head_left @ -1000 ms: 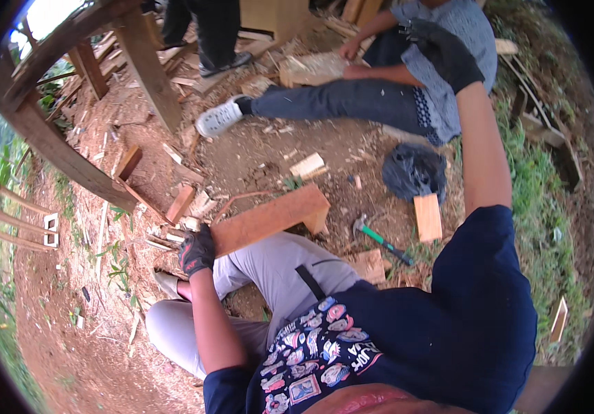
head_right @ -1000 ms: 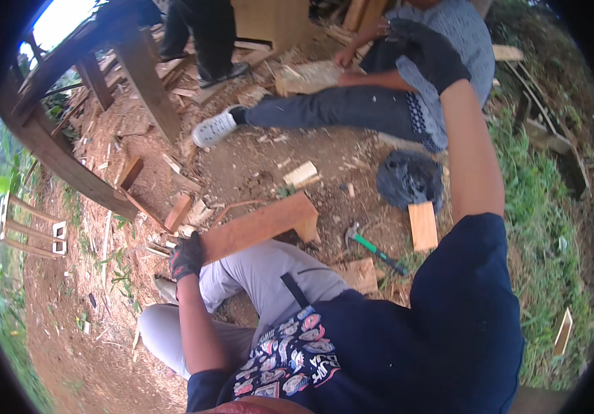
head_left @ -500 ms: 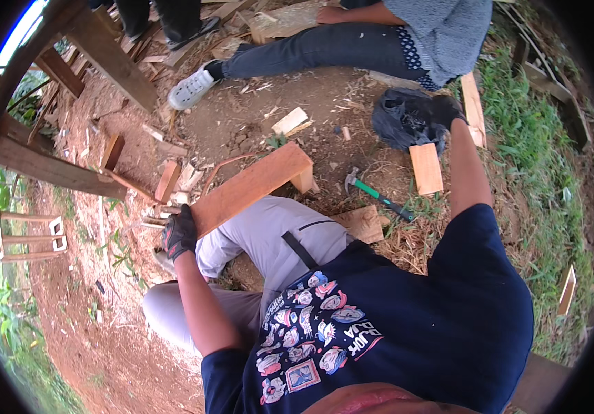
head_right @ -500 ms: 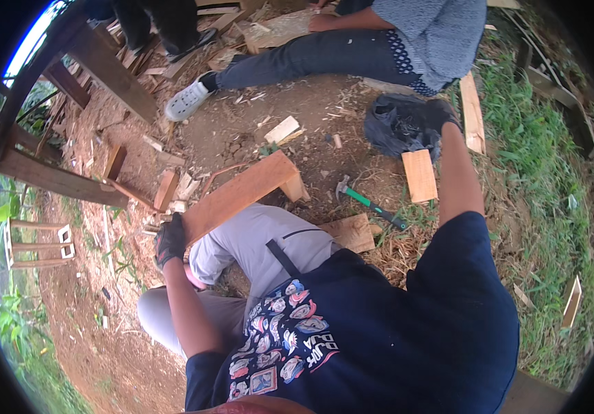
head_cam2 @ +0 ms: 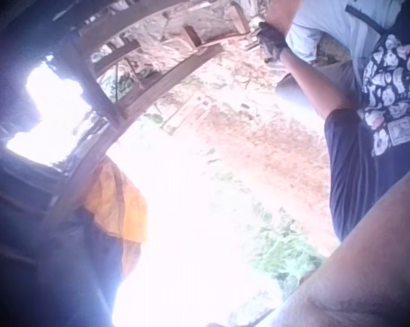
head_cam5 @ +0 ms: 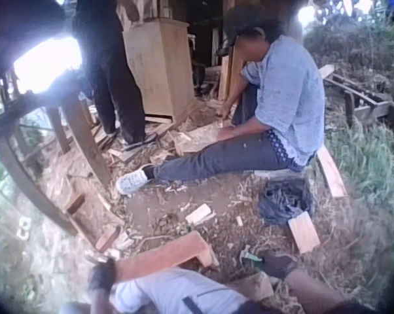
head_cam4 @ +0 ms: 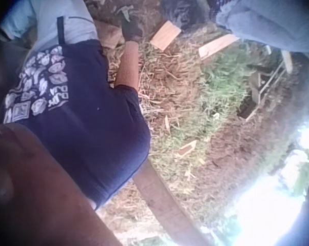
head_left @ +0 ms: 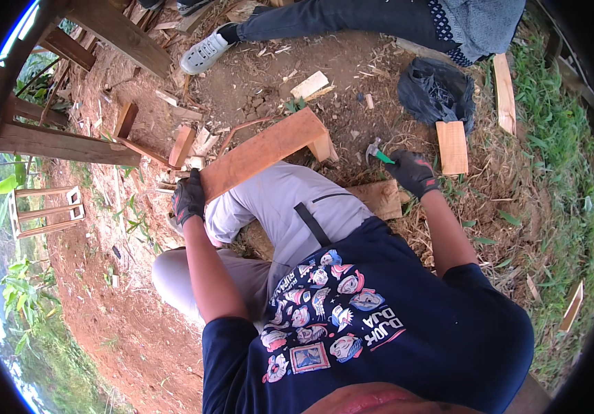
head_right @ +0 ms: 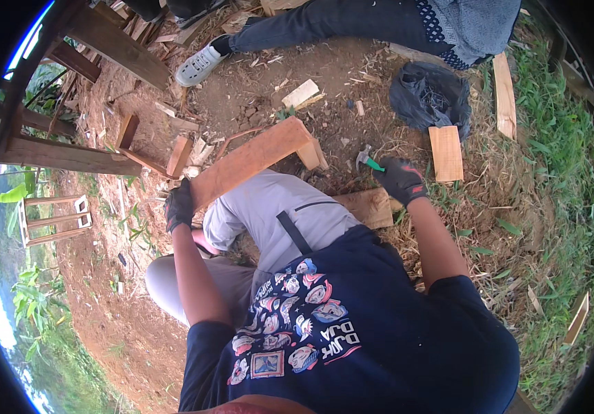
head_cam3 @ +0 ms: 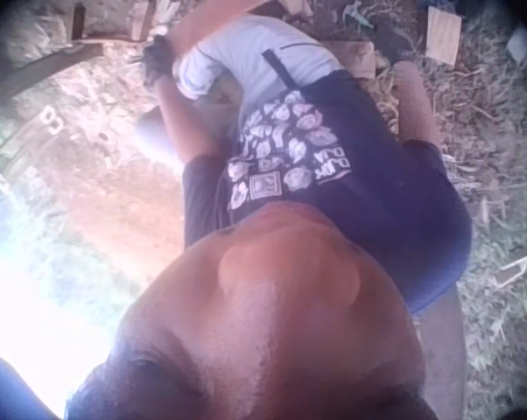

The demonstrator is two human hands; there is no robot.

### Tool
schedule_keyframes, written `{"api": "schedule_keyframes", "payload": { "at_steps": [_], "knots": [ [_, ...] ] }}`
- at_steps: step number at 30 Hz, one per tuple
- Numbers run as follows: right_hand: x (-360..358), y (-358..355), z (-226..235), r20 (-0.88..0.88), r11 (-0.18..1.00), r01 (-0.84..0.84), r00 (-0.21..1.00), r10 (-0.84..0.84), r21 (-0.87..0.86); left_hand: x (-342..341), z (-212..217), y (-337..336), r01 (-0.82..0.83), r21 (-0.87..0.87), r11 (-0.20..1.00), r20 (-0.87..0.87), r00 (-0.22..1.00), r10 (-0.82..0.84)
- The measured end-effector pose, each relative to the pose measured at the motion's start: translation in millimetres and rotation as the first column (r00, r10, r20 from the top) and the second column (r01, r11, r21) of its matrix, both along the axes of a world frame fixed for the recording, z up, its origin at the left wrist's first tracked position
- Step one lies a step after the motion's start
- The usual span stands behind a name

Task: The person sits on the ground and uses a hammer to drive nails into a wooden plank. They repeatedly pick up nails from a black plastic bag and hammer them into the wood, occasionally adjusting the plank's position.

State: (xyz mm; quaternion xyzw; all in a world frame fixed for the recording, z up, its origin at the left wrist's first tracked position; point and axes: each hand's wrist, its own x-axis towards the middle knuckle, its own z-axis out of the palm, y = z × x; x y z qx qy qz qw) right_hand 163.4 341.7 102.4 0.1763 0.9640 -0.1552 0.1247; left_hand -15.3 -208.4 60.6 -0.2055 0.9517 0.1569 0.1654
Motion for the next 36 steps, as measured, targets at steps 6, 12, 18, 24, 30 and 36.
{"api": "schedule_keyframes", "payload": {
  "at_steps": [6, 12, 18, 24, 30, 36],
  "knots": [
    [40, 24, -78, -0.064, 0.959, -0.063, 0.994, 0.084, 0.277, -14, -16, 7, -0.072, 0.049, 0.996, -0.19, 0.979, 0.08],
    [56, 41, -87, -0.112, 0.939, -0.09, 0.985, 0.134, 0.333, -19, -22, -9, -0.15, 0.606, 0.781, -0.234, 0.905, 0.356],
    [35, 23, -60, -0.035, 0.983, -0.024, 0.999, 0.031, 0.183, -12, -20, -4, -0.219, 0.933, 0.286, -0.01, 0.778, 0.628],
    [-23, -48, -17, -0.216, 0.959, -0.258, 0.949, 0.229, -0.116, -11, -16, 3, -0.258, 0.882, 0.394, -0.043, 0.789, 0.612],
    [-67, -108, -32, -0.305, 0.869, -0.457, 0.813, 0.495, 0.191, -7, -18, 8, -0.271, 0.802, 0.532, -0.086, 0.829, 0.552],
    [-100, -124, -49, -0.451, 0.833, -0.458, 0.7, 0.553, 0.31, -11, -27, -8, -0.235, 0.667, 0.707, -0.172, 0.875, 0.453]
  ]
}}
